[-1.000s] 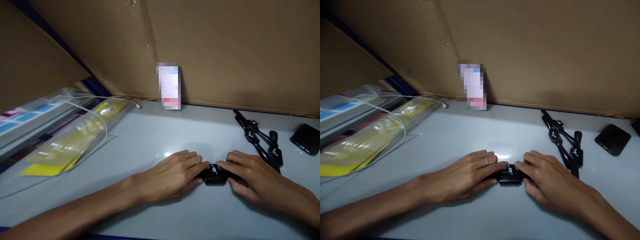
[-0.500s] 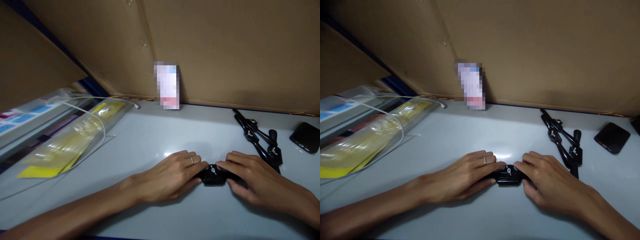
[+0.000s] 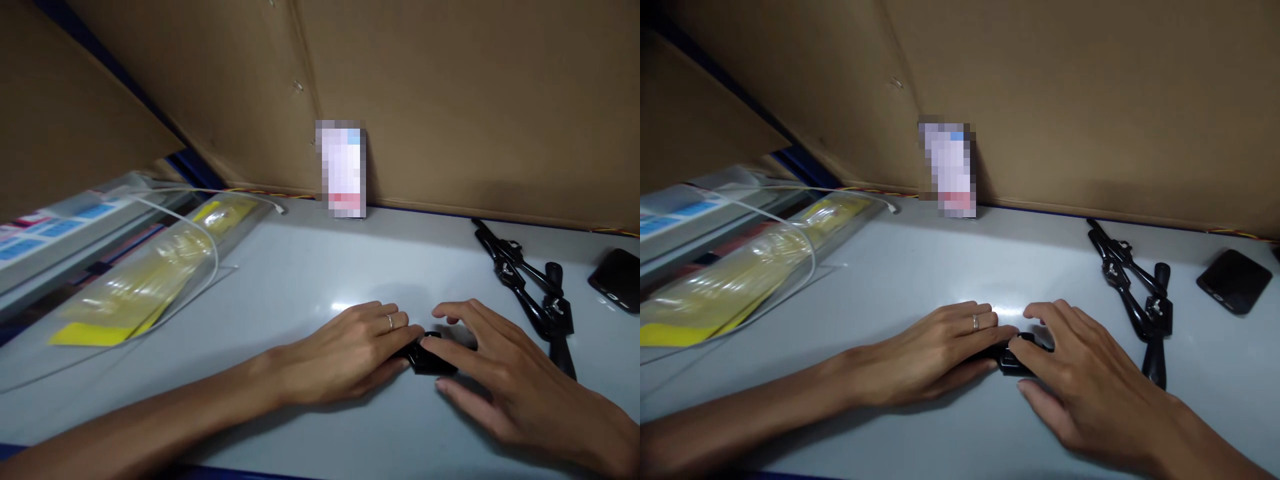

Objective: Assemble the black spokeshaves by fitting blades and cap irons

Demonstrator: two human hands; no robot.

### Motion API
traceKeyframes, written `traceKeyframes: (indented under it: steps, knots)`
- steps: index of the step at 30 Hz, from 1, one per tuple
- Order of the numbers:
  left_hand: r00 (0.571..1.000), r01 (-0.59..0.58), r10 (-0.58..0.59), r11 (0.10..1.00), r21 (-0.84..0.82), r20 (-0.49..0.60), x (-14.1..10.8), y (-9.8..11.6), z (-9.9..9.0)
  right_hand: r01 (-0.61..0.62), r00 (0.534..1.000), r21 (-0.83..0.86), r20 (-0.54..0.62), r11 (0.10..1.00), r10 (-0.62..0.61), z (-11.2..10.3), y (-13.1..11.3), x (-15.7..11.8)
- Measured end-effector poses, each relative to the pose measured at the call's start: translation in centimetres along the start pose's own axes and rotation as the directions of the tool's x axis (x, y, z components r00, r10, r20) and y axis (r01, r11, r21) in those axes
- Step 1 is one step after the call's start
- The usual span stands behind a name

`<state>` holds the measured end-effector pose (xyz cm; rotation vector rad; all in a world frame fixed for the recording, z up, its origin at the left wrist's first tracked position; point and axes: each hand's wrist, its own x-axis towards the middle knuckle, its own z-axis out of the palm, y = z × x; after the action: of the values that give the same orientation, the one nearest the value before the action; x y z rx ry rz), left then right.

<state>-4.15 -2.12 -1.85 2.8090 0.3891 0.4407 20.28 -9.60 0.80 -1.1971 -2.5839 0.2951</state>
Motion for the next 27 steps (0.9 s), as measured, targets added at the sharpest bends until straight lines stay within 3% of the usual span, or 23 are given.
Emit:
traceKeyframes:
  steps: [6, 15, 23, 27]
  knots:
    - [0.999, 0.035, -0.033, 0.997, -0.072, 0.024, 0.0, -0.1, -0.3, 0.030, 1.000, -0.008, -0.003, 1.000, -0.030, 1.1, 0.4, 0.2]
    - [1.000, 0.021, -0.020, 0.998, -0.054, 0.016, -0.2, -0.2, 0.1, 0.050, 0.998, 0.086, -0.040, 0.995, -0.047, 2.0, 0.7, 0.3]
    - [1.000, 0.007, -0.007, 0.999, -0.036, 0.011, 0.1, -0.1, -0.3, 0.016, 0.991, 0.156, -0.133, 0.988, 0.005, 0.7, 1.4, 0.1]
    - [1.000, -0.001, 0.001, 1.000, -0.022, 0.017, 0.0, -0.1, -0.2, 0.027, 0.998, -0.060, -0.061, 0.998, -0.031, -0.3, 2.2, -0.4]
